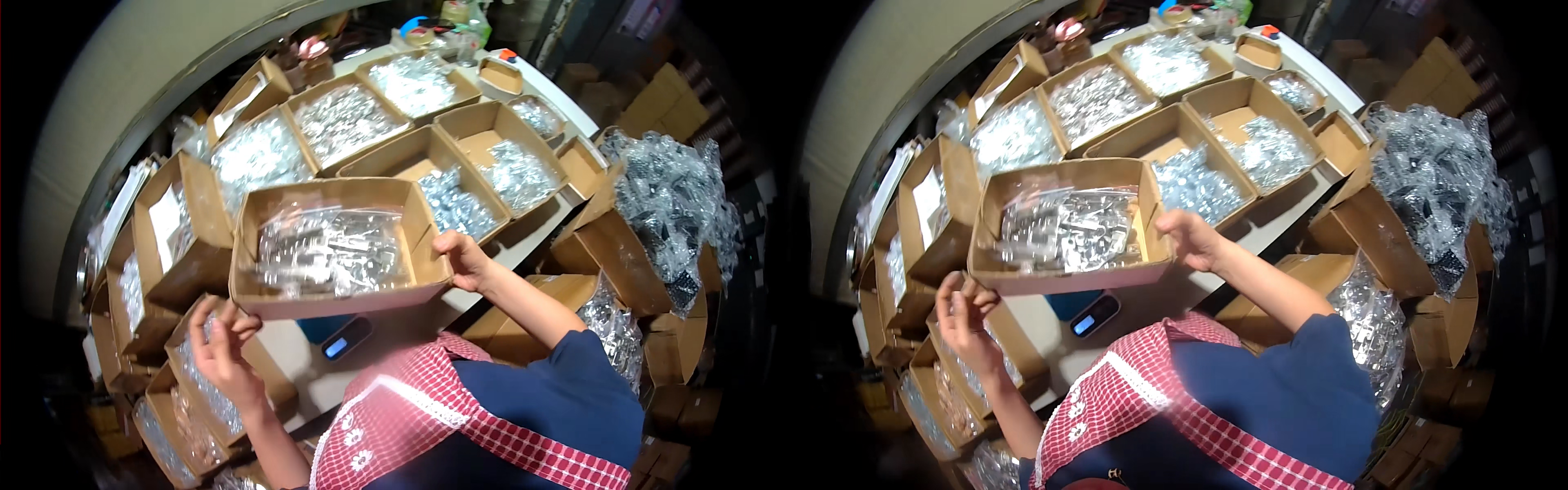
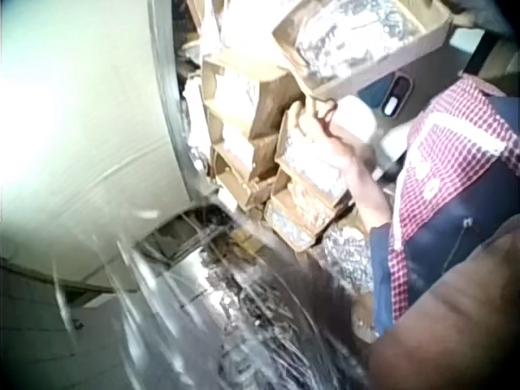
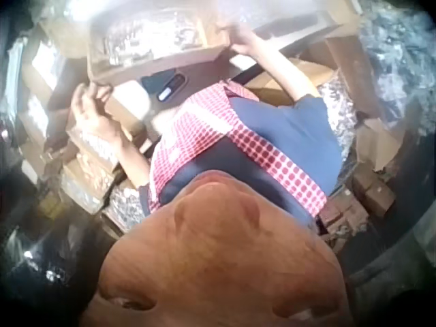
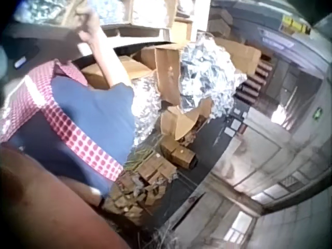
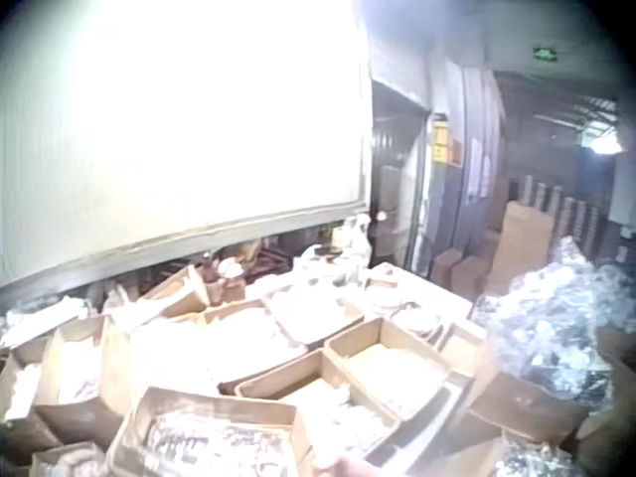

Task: The person picks small metal components from several boxes and large barrels, places them into a small box on a digital scale, and handles plastic bags containing the same parts.

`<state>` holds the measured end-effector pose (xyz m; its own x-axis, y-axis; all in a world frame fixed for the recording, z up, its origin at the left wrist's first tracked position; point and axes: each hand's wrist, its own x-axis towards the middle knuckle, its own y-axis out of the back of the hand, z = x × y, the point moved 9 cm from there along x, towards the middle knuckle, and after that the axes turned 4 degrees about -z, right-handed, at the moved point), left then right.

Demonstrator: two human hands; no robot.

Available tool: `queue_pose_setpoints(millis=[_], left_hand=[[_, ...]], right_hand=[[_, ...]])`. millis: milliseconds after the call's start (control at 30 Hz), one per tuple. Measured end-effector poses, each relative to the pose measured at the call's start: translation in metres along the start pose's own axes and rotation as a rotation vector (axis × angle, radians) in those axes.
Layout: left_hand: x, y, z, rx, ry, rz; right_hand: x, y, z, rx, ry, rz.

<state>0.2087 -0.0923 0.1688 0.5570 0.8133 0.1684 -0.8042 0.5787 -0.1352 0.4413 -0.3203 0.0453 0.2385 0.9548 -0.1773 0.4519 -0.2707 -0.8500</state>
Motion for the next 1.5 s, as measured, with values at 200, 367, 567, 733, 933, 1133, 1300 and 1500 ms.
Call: queue_pose_setpoints(millis=[200,367,567,733,933,1133,1300,1500], left_hand=[[0.034,-0.024,-0.026,0.130,0.026,0.028],[0.035,0.090,-0.104,0.374,0.048,0.263],[-0.025,0.192,-0.163,2.243,-0.161,0.194],[-0.053,0.234,-0.171,1.637,0.434,0.552],[-0.074,0.255,-0.183,1.493,0.449,0.593],[-0.071,0.252,-0.187,1.615,0.424,0.549],[-0.049,0.211,-0.163,1.462,0.483,0.548],[-0.053,0.215,-0.165,1.427,0.498,0.572]], right_hand=[[-0.045,0.056,-0.138,-0.117,0.460,0.363],[-0.071,0.121,-0.288,-0.238,0.679,0.717],[-0.069,0.223,-0.469,-0.559,0.868,1.121],[-0.057,0.303,-0.565,-1.265,0.739,1.745],[-0.010,0.337,-0.554,-1.566,0.460,1.821],[0.003,0.362,-0.581,-1.681,0.347,1.671],[0.043,0.300,-0.585,-2.039,0.260,1.636],[0.065,0.262,-0.605,-2.351,0.194,1.662]])
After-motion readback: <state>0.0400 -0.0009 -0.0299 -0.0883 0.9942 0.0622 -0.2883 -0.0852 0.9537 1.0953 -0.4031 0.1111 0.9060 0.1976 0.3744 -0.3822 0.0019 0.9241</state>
